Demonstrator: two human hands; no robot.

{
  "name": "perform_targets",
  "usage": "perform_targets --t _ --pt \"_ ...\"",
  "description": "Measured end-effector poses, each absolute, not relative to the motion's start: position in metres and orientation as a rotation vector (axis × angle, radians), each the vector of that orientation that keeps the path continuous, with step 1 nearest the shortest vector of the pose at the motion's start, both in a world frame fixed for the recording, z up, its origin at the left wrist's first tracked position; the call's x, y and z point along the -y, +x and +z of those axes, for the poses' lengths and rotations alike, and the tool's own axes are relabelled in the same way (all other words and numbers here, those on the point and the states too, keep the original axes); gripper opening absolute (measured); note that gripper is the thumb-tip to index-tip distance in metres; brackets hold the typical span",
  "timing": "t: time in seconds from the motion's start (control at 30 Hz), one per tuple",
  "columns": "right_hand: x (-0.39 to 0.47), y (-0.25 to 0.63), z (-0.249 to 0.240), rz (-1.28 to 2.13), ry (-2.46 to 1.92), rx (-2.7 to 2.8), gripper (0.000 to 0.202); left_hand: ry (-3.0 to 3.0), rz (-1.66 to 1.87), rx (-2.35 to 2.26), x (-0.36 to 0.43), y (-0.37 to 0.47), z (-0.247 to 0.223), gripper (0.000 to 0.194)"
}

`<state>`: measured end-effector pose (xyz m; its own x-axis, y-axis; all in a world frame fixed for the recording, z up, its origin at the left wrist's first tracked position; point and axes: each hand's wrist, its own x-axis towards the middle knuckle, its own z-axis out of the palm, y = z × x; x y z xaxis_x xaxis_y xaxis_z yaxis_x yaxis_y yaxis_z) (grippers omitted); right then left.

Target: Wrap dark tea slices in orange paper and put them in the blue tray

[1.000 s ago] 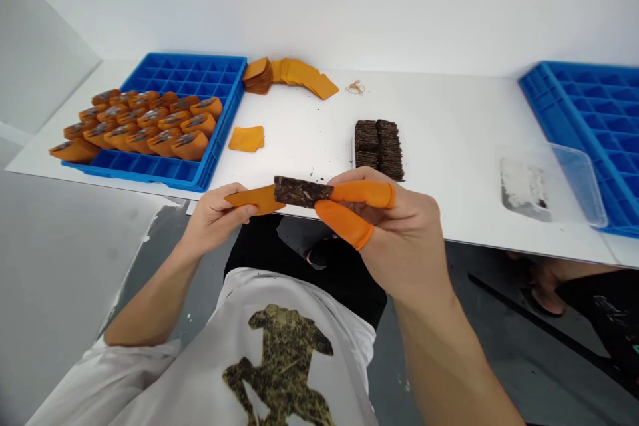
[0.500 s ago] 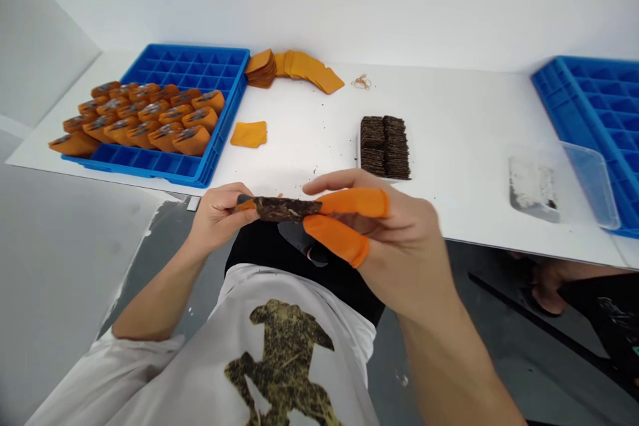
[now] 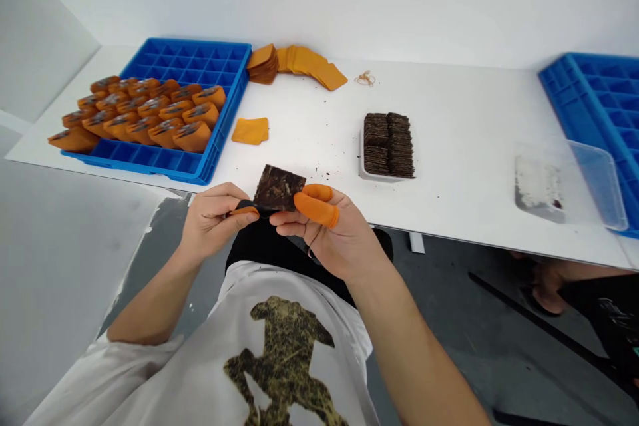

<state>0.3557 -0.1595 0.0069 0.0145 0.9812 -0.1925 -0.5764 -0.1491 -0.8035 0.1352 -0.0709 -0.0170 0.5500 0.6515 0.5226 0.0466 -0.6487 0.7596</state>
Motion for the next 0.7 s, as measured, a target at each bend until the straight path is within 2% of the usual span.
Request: perform_targets --t 0.13,0.3,0.47,0.7 --pt "0.163 0.357 0.011 1.373 -0.913 0.613 0.030 1.943 1.088 -0.641 0.072 0.139 -0.020 0.024" --pt "0.185 0.365 0.037 0.848 -1.093 1.009 0.015 1.933 1.104 -0.661 0.072 0.143 -0.023 0.022" --pt "0.200 0.367 0.063 0.457 -1.282 1.398 0.018 1.947 1.130 -0.651 0.072 0.144 -0.023 0.020" --pt "0.198 0.368 0.066 0.203 -1.409 1.656 0.015 2.013 1.155 -0.618 0.071 0.144 -0.024 0.017"
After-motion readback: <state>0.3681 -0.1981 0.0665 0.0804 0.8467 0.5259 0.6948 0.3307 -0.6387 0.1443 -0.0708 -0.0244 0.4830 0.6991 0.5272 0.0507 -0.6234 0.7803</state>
